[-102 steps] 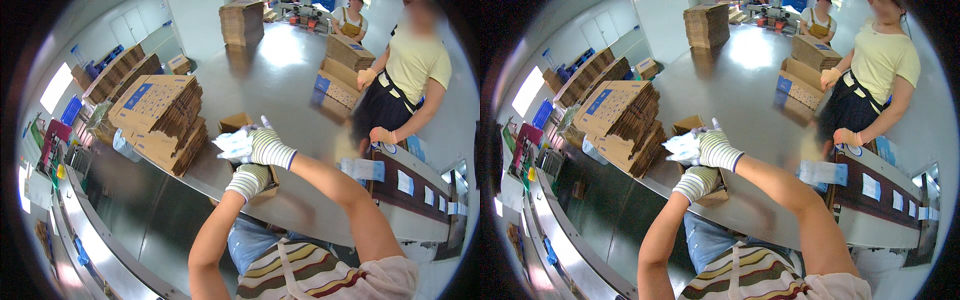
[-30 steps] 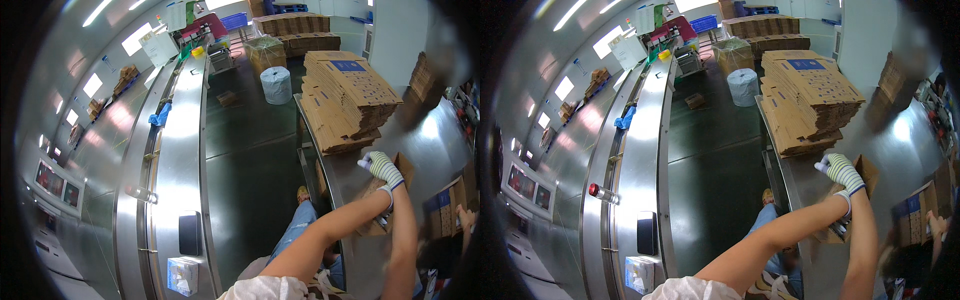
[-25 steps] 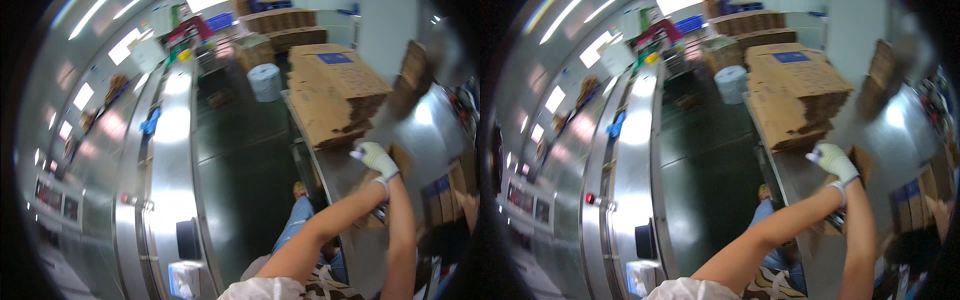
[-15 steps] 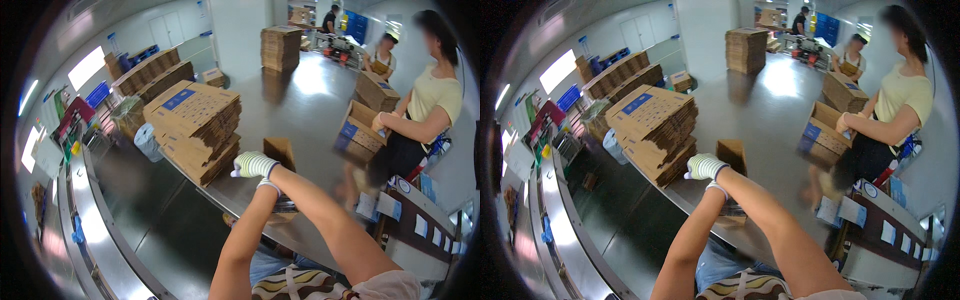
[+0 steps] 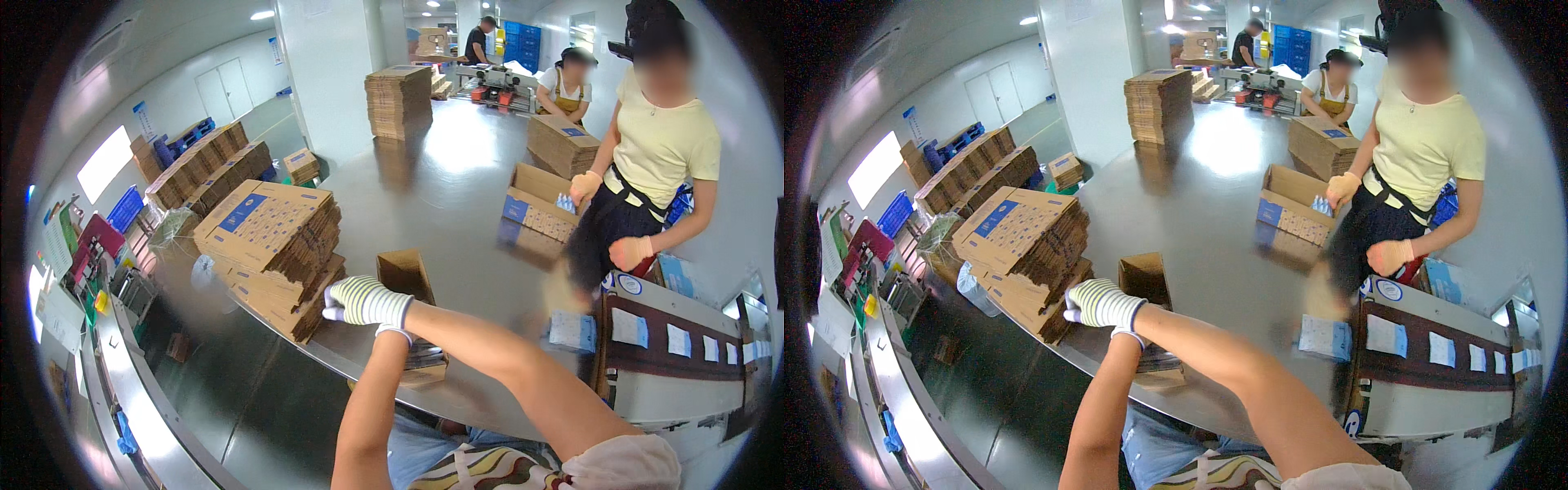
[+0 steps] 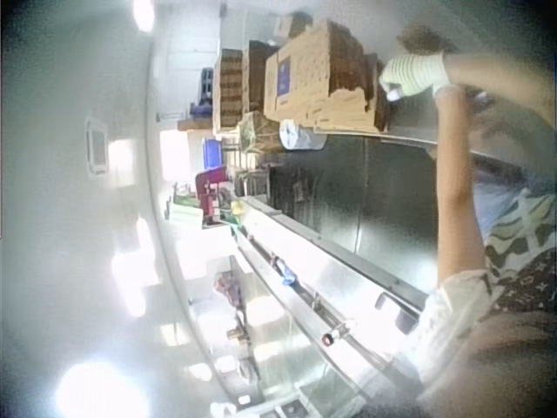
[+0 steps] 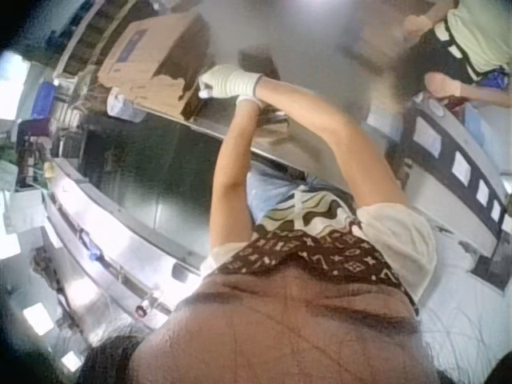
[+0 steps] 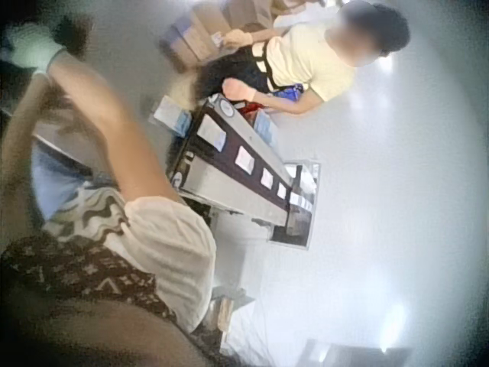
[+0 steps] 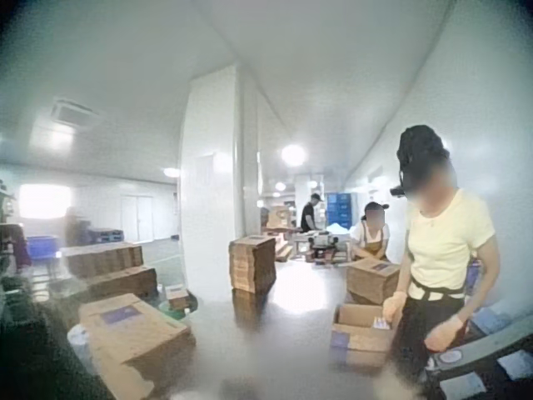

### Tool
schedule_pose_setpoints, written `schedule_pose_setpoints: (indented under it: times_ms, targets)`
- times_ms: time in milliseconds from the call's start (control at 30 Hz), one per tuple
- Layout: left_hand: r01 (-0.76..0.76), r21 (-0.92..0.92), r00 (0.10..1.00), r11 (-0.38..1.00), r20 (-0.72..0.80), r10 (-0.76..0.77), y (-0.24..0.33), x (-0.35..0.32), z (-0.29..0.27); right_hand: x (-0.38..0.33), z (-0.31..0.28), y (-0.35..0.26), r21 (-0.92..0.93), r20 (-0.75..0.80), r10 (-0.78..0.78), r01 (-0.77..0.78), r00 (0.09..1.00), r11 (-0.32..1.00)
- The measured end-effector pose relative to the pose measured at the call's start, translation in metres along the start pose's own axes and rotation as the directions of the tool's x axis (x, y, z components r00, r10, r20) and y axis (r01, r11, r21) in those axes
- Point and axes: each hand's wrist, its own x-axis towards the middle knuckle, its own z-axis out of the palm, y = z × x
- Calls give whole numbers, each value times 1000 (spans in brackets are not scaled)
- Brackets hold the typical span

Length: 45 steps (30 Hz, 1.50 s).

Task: The person takes items from a conveyor belt and packs them into a cardboard box.

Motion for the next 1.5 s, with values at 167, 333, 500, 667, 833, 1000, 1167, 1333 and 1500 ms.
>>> schedule_pose_setpoints:
  times_ms: [167,333,500,667,833,1000,1167,1333,1500]
  targets:
    - [-5,10,1000,1000,-9,5,-3,7,3,7,5,12,-285,304,212,-123,929,950]
    - [-1,2,1000,1000,-20,1,-11,2,8,11,12,11,-198,265,204,-153,943,968]
    - [-12,-6,1000,1000,-26,12,-15,6,15,6,7,10,-258,273,210,-138,939,956]
    - [-12,-6,999,1000,-35,11,-19,7,20,8,13,13,-278,287,235,-154,929,948]
    - [-14,-7,999,1000,-39,14,-23,6,25,6,13,14,-264,273,198,-124,942,956]
    - [-15,-13,999,1000,-46,14,-27,7,30,5,11,13,-279,288,194,-112,938,954]
    - [-10,-16,999,1000,-32,9,-21,3,28,4,13,15,-277,285,187,-106,940,955]
    - [-18,3,1000,1000,-21,18,-13,-7,15,2,13,14,-253,283,187,-115,941,961]
    - [-28,63,1000,998,-5,29,-2,-18,-1,0,8,10,-154,219,150,-118,964,981]
